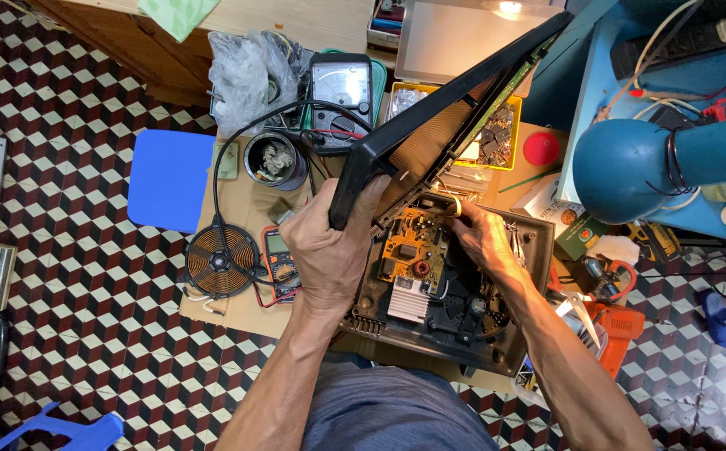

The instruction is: The person reassembles a disassembled Midea induction cooktop by reconnecting internal wires, installing the cooling fan, and securing the top cover. After reassembly, the person plugs in the unit and tests the control panel buttons to verify functionality.

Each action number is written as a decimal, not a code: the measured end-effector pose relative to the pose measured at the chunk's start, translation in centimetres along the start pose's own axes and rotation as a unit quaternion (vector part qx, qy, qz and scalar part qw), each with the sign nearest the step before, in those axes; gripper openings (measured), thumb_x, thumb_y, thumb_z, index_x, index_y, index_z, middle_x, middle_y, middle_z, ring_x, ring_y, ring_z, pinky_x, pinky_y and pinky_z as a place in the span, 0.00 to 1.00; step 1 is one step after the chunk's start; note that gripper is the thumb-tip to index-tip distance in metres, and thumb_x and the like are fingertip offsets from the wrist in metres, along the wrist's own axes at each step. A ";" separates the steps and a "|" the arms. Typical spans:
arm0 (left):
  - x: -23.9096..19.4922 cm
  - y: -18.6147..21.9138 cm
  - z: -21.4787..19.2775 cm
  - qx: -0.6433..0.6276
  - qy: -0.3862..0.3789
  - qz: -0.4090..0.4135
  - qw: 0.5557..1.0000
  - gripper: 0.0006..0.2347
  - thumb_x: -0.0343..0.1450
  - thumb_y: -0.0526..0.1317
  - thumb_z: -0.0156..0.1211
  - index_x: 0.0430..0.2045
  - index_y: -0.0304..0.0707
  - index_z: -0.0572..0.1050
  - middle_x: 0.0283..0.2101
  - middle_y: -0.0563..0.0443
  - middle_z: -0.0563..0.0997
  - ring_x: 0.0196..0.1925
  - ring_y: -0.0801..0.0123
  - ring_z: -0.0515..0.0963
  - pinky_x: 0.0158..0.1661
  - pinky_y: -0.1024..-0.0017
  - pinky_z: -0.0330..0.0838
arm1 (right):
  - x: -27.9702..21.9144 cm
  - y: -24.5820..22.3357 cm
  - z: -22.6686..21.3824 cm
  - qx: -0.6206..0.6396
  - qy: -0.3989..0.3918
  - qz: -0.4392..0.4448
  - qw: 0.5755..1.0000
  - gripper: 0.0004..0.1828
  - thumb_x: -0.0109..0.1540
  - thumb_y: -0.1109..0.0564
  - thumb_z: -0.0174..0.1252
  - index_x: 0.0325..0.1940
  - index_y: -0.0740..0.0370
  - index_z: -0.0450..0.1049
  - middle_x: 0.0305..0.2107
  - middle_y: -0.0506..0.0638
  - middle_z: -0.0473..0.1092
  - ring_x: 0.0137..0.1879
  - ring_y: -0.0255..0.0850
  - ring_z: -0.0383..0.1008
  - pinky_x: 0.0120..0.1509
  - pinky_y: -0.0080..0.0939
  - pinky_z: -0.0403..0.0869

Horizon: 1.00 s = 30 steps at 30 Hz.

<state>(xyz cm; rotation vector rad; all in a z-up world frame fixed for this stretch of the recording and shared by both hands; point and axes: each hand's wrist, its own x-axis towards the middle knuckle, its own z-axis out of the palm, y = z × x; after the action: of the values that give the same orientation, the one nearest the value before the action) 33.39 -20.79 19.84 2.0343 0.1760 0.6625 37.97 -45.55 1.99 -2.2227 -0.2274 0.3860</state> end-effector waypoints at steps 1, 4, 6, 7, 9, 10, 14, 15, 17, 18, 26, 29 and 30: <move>0.0 0.0 0.0 -0.002 -0.002 -0.002 1.000 0.09 0.74 0.40 0.69 0.30 0.32 0.79 0.17 0.52 0.66 0.18 0.74 0.64 0.23 0.70 0.58 | 0.0 -0.1 0.0 0.002 0.000 0.000 1.000 0.14 0.64 0.61 0.60 0.53 0.54 0.79 0.32 0.51 0.79 0.35 0.35 0.76 0.41 0.41 0.74; -0.1 0.0 0.2 -0.010 -0.001 -0.002 1.000 0.09 0.74 0.40 0.68 0.30 0.32 0.79 0.18 0.52 0.67 0.18 0.74 0.65 0.23 0.71 0.58 | 0.0 -0.4 -0.2 0.005 -0.016 0.040 0.999 0.13 0.64 0.60 0.59 0.53 0.51 0.80 0.32 0.48 0.80 0.33 0.35 0.74 0.38 0.41 0.73; -0.1 0.0 0.3 -0.006 -0.001 0.002 1.000 0.10 0.74 0.41 0.68 0.30 0.32 0.79 0.18 0.53 0.67 0.18 0.74 0.65 0.22 0.71 0.58 | 0.0 -0.5 -0.3 0.003 -0.023 0.064 0.998 0.12 0.65 0.59 0.58 0.52 0.51 0.80 0.31 0.47 0.80 0.32 0.34 0.73 0.37 0.40 0.73; 0.0 -0.1 0.3 0.000 -0.002 0.005 1.000 0.10 0.74 0.41 0.68 0.29 0.32 0.79 0.18 0.53 0.68 0.18 0.75 0.66 0.22 0.71 0.58 | 0.0 -0.5 -0.3 0.000 -0.023 0.069 0.997 0.12 0.66 0.59 0.58 0.52 0.51 0.79 0.31 0.47 0.79 0.32 0.34 0.73 0.37 0.40 0.73; 0.0 -0.1 0.4 0.005 -0.005 0.004 1.000 0.11 0.74 0.41 0.69 0.28 0.32 0.78 0.17 0.53 0.67 0.18 0.75 0.66 0.22 0.71 0.58 | 0.1 -0.4 -0.3 0.011 -0.021 0.079 0.997 0.11 0.66 0.59 0.57 0.52 0.51 0.80 0.31 0.46 0.79 0.32 0.33 0.73 0.37 0.40 0.73; -0.1 -0.1 0.4 0.005 -0.007 0.001 1.000 0.11 0.74 0.41 0.69 0.28 0.32 0.78 0.17 0.53 0.67 0.18 0.74 0.65 0.22 0.71 0.58 | 0.1 -0.3 -0.1 0.024 -0.021 0.085 0.996 0.12 0.66 0.59 0.57 0.52 0.51 0.80 0.31 0.46 0.79 0.33 0.33 0.73 0.37 0.40 0.74; 0.0 -0.2 0.5 0.003 0.002 0.006 1.000 0.10 0.75 0.42 0.68 0.30 0.32 0.79 0.18 0.53 0.70 0.18 0.76 0.67 0.22 0.72 0.58 | 0.4 0.3 0.2 0.054 -0.020 0.053 0.997 0.13 0.65 0.60 0.57 0.53 0.52 0.79 0.31 0.46 0.79 0.35 0.31 0.74 0.40 0.37 0.74; 0.0 -0.2 0.6 0.002 0.000 0.004 1.000 0.10 0.74 0.42 0.68 0.30 0.32 0.79 0.18 0.53 0.69 0.18 0.75 0.67 0.22 0.72 0.58 | 0.4 0.3 0.2 0.047 -0.023 0.052 0.997 0.12 0.66 0.60 0.57 0.52 0.52 0.80 0.32 0.45 0.80 0.35 0.31 0.75 0.40 0.37 0.75; 0.0 -0.2 0.5 0.000 -0.003 0.001 1.000 0.10 0.74 0.42 0.69 0.29 0.32 0.79 0.17 0.53 0.68 0.18 0.75 0.66 0.22 0.71 0.58 | 0.4 0.3 0.1 0.034 -0.028 0.050 0.998 0.12 0.66 0.60 0.57 0.51 0.52 0.80 0.33 0.44 0.80 0.36 0.30 0.76 0.41 0.36 0.75; 0.0 -0.1 0.6 0.000 -0.003 0.001 1.000 0.10 0.74 0.41 0.69 0.29 0.32 0.79 0.17 0.52 0.68 0.18 0.74 0.66 0.22 0.71 0.58 | 0.3 0.2 0.0 0.035 -0.028 0.045 0.998 0.12 0.66 0.60 0.57 0.52 0.52 0.80 0.33 0.45 0.80 0.36 0.31 0.76 0.41 0.37 0.75; 0.0 -0.2 0.5 -0.004 -0.005 0.014 1.000 0.09 0.74 0.40 0.68 0.31 0.31 0.79 0.19 0.51 0.70 0.19 0.74 0.68 0.23 0.70 0.60 | -0.1 -0.9 -0.4 0.026 -0.028 0.026 0.999 0.14 0.65 0.60 0.58 0.54 0.52 0.79 0.34 0.46 0.80 0.36 0.31 0.75 0.43 0.38 0.74; 0.1 -0.2 0.5 -0.002 -0.005 0.009 1.000 0.09 0.74 0.40 0.69 0.31 0.31 0.79 0.19 0.51 0.70 0.19 0.73 0.68 0.23 0.70 0.59 | -0.1 -0.9 -0.4 0.023 -0.032 0.058 0.998 0.15 0.65 0.61 0.58 0.56 0.50 0.79 0.31 0.49 0.79 0.35 0.34 0.72 0.41 0.39 0.74; 0.1 -0.2 0.5 -0.001 -0.005 0.008 1.000 0.09 0.74 0.40 0.69 0.31 0.31 0.79 0.19 0.51 0.70 0.19 0.73 0.68 0.23 0.70 0.60 | -0.1 -0.9 -0.3 0.019 -0.030 0.050 0.998 0.16 0.65 0.61 0.58 0.56 0.50 0.80 0.31 0.48 0.80 0.35 0.34 0.73 0.42 0.40 0.74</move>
<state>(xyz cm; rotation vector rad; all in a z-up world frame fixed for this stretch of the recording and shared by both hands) 33.73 -21.02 19.57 2.0379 0.1526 0.6614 37.97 -45.25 2.88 -2.1918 -0.1397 0.5082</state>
